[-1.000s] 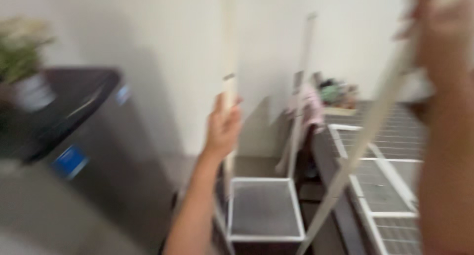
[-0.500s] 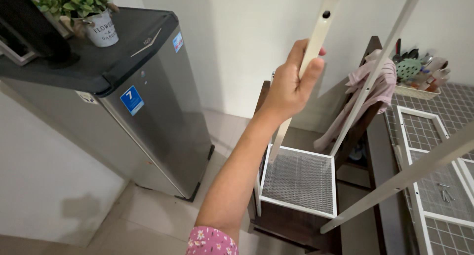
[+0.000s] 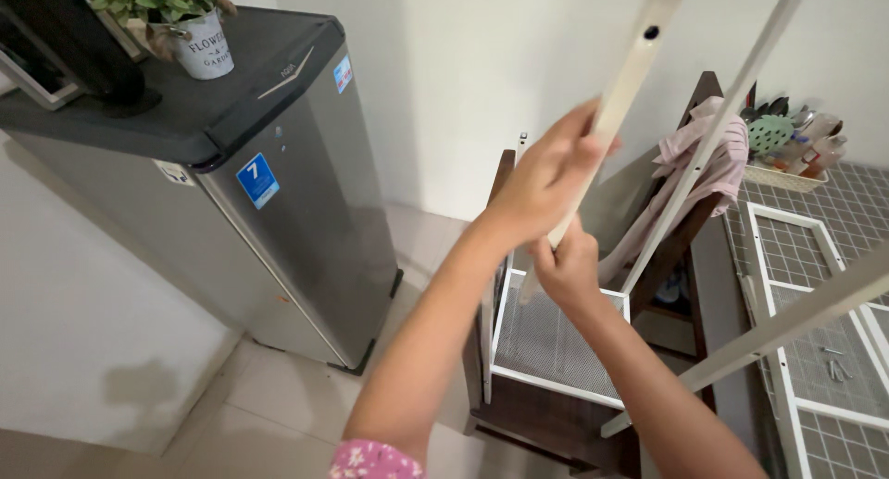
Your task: The person assembles a white metal wire shelving unit on a tiled floor. They connect vertical poles to mesh shelves using screws and tighten them by hand.
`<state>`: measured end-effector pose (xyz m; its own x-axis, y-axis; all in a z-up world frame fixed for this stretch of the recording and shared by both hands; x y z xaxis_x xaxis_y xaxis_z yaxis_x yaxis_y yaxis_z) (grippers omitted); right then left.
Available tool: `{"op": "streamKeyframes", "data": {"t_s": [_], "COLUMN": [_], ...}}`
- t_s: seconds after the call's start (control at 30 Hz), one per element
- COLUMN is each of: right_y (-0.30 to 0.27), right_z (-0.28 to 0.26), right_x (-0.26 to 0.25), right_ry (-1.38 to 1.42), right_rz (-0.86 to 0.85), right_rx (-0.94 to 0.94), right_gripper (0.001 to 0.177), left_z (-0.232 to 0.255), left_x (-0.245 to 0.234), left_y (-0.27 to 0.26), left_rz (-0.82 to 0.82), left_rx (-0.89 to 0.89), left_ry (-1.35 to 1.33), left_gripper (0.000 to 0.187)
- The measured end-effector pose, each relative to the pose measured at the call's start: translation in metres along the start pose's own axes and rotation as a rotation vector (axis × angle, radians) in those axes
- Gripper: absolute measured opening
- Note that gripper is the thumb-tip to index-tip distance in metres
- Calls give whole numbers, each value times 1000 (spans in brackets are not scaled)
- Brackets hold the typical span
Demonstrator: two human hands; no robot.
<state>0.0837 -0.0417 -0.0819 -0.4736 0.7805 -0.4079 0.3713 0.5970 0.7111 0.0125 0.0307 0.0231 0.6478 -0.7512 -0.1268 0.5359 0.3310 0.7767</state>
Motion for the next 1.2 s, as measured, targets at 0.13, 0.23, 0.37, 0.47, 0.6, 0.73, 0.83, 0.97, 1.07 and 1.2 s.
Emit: {"op": "streamKeyframes", "data": {"t_s": [0.13, 0.23, 0.37, 0.47, 0.6, 0.73, 0.83, 0.97, 1.07, 1.2], "right_y": [-1, 5, 8, 9, 8, 11, 13, 14, 16, 18], "right_z": [-2, -6, -12, -9, -6, -4, -2, -2, -3, -3], "right_x": [1, -5, -14, -17, -22, -33, -40, -48, -53, -61], "right_ry": [32, 86, 140, 98, 98, 92, 60, 83, 75, 89], "right_rz": [17, 21, 26, 49, 55, 71, 69, 74, 68, 78], "right_rx": [46, 154, 132, 131, 122, 94, 101, 100, 96, 95], "right_gripper": [17, 18, 20, 20, 19, 18, 18, 17, 17, 17], "left_z": [-58, -93, -105, -108, -108, -119, -121, -119, -120, -118], "left_x": [-32, -24, -13, -2, 14, 28, 37, 40, 44, 48], "left_y": [-97, -179, -207, -207, -201, -200, -197, -194, -193, -189], "left_rz": [75, 31, 156, 151, 92, 49, 24, 6, -18, -9], "left_rx": [-304, -601, -587, -572, -510, -585, -531, -538, -574, -480], "left_ry": [358, 235, 176, 155, 157, 126, 42, 118, 99, 101], "left_gripper": [42, 40, 39, 32, 24, 23, 22, 23, 24, 24]}}
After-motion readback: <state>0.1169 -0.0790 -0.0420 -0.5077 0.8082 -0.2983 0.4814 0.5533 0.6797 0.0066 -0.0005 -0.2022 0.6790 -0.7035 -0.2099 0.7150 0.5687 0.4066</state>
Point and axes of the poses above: each hand's wrist, its own y-axis towards the middle knuckle, its own x-axis out of the palm, z = x × y, the point moved 6 cm from there along y, towards the middle knuckle
